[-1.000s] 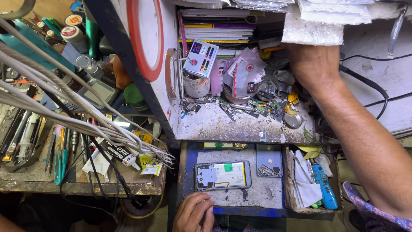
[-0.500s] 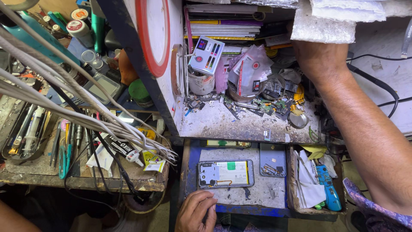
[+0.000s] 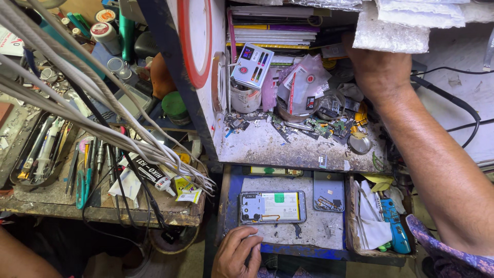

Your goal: The person repairs a mobile phone by removing screws with a screwdriver, applying adhesive from a tube to the chassis, wiping the device with a cloth, and reassembling the back cover and SIM tray.

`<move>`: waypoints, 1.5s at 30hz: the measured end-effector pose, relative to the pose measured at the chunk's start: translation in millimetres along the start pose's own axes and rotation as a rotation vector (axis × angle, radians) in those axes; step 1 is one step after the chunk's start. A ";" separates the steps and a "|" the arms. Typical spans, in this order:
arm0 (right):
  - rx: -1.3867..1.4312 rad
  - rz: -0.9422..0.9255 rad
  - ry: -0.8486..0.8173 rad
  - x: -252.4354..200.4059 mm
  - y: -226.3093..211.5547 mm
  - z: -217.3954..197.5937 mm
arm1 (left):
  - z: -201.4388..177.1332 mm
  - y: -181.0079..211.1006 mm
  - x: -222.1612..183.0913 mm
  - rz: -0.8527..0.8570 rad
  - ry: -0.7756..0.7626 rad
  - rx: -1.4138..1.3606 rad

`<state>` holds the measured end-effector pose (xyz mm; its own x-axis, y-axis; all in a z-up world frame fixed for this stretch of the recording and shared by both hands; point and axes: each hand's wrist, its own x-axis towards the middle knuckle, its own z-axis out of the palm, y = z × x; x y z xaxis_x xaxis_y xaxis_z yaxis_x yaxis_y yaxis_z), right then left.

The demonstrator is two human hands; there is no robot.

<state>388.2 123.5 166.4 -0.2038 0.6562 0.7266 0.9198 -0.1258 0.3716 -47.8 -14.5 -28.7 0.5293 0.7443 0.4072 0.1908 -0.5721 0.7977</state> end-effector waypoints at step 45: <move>1.365 1.452 -0.215 -204.4 -205.2 -173.3 | 15.7 61.9 68.2 -0.556 -0.087 -1.004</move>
<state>183.0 -113.8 41.8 0.7281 0.6806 -0.0820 -0.0462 -0.0707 -0.9964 13.1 -4.5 41.5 0.6413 0.7589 -0.1132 -0.3077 0.3896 0.8681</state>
